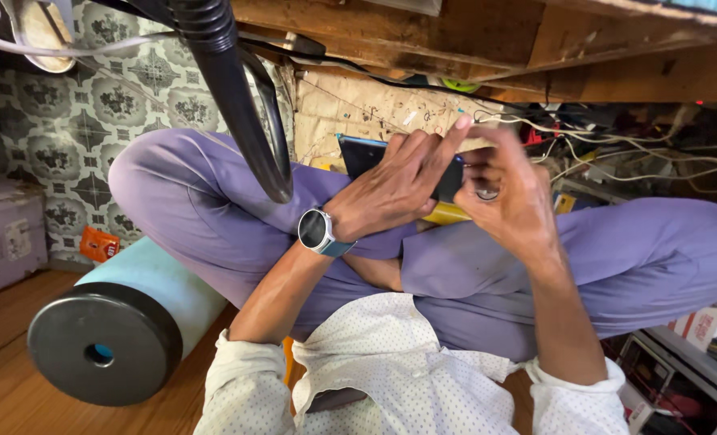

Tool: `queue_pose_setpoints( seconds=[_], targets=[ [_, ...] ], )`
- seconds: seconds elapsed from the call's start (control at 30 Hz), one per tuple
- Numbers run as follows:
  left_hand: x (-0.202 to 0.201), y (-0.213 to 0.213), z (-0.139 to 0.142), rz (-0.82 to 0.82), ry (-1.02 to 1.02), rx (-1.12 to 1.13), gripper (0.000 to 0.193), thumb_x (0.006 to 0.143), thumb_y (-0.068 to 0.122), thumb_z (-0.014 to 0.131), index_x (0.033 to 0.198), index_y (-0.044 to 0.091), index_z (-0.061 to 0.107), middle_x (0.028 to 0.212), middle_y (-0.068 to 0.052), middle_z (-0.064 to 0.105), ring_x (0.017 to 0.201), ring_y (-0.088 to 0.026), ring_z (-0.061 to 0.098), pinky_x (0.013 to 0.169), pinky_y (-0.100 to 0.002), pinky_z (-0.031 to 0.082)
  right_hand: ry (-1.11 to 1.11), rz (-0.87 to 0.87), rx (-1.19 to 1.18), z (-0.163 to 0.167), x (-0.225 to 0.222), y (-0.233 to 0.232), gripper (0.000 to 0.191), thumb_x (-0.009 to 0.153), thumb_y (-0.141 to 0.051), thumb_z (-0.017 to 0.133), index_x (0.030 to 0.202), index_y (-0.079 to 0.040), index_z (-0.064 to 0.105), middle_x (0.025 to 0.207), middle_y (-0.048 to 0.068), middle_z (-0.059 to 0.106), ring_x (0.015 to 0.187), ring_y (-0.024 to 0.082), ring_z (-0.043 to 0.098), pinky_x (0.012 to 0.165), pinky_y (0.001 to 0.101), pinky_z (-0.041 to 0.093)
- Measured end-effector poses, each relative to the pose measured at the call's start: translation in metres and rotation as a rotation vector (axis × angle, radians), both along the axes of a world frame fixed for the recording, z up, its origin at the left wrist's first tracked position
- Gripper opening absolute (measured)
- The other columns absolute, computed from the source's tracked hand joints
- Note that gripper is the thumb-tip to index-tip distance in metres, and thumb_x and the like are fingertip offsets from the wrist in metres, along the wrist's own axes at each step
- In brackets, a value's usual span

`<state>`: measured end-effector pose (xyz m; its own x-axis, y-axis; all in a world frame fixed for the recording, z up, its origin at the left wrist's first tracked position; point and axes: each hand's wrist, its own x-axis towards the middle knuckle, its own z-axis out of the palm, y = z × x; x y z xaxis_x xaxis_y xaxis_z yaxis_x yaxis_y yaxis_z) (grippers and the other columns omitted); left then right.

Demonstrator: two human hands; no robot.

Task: The person is repairing a smartphone by using a prying tool to remove the back cover and then using a screwdriver to unscrew internal components. The person is sitting cross-legged on the floor in a cluttered room.

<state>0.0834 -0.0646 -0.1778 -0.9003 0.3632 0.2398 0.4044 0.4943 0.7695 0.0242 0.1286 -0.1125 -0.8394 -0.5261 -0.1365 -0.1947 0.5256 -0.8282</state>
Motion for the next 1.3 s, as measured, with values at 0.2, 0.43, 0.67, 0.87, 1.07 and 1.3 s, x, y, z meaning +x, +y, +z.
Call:
queue_pose_setpoints(
  seconds=[0.2,0.43,0.67,0.87,1.07,1.3],
  targets=[
    [-0.002,0.0,0.006,0.141,0.221,-0.049,0.107,0.084,0.01,0.079,0.166,0.005,0.01,0.131,-0.015,0.051,0.122,-0.033,0.051,0.116,-0.051,0.039,0.304,0.1,0.051,0.017,0.009,0.004,0.042,0.085,0.006,0.075,0.127,0.002,0.069,0.107,0.018,0.075,0.094,0.019,0.076,0.082,0.0294,0.06],
    [-0.004,0.008,0.023,0.388,0.384,-0.016,0.097,0.072,0.036,0.086,0.149,0.009,0.034,0.131,-0.015,0.051,0.13,-0.038,0.049,0.118,-0.067,0.018,0.241,-0.128,-0.128,0.031,0.023,0.006,0.032,0.097,0.01,0.072,0.128,0.005,0.066,0.118,0.014,0.074,0.105,0.019,0.075,0.095,0.0258,0.06],
    [0.0,-0.007,0.004,0.063,0.299,-0.084,0.09,0.088,0.045,0.083,0.154,0.006,0.037,0.126,-0.012,0.052,0.121,-0.033,0.053,0.114,-0.056,0.036,0.176,0.165,-0.069,0.043,0.005,0.004,0.052,0.081,0.011,0.068,0.132,0.006,0.058,0.122,0.021,0.07,0.107,0.024,0.072,0.093,0.0305,0.059],
    [0.003,-0.012,-0.005,0.021,0.164,-0.059,0.102,0.092,0.037,0.081,0.164,-0.001,0.019,0.129,-0.013,0.053,0.119,-0.03,0.052,0.12,-0.052,0.037,0.259,0.175,0.008,0.033,0.011,0.011,0.04,0.086,0.009,0.07,0.124,-0.003,0.07,0.104,0.01,0.077,0.076,0.011,0.072,0.07,0.0257,0.058],
    [-0.005,0.002,0.016,0.592,0.485,-0.021,0.127,0.077,0.059,0.083,0.166,0.016,0.003,0.157,-0.023,0.024,0.149,-0.039,0.02,0.126,-0.057,0.017,0.149,-0.257,-0.148,0.022,0.022,0.02,0.037,0.091,0.009,0.068,0.127,0.001,0.069,0.095,0.005,0.074,0.065,0.0,0.056,0.057,0.0145,0.042],
    [0.002,0.022,-0.001,0.38,-0.45,1.763,0.108,0.093,0.01,0.079,0.166,0.03,0.001,0.143,-0.015,0.046,0.134,-0.028,0.051,0.118,-0.049,0.043,0.475,0.02,-0.24,-0.002,0.031,0.001,0.04,0.085,0.013,0.07,0.123,0.004,0.066,0.113,0.02,0.073,0.084,0.016,0.071,0.071,0.0239,0.057]
  ],
)
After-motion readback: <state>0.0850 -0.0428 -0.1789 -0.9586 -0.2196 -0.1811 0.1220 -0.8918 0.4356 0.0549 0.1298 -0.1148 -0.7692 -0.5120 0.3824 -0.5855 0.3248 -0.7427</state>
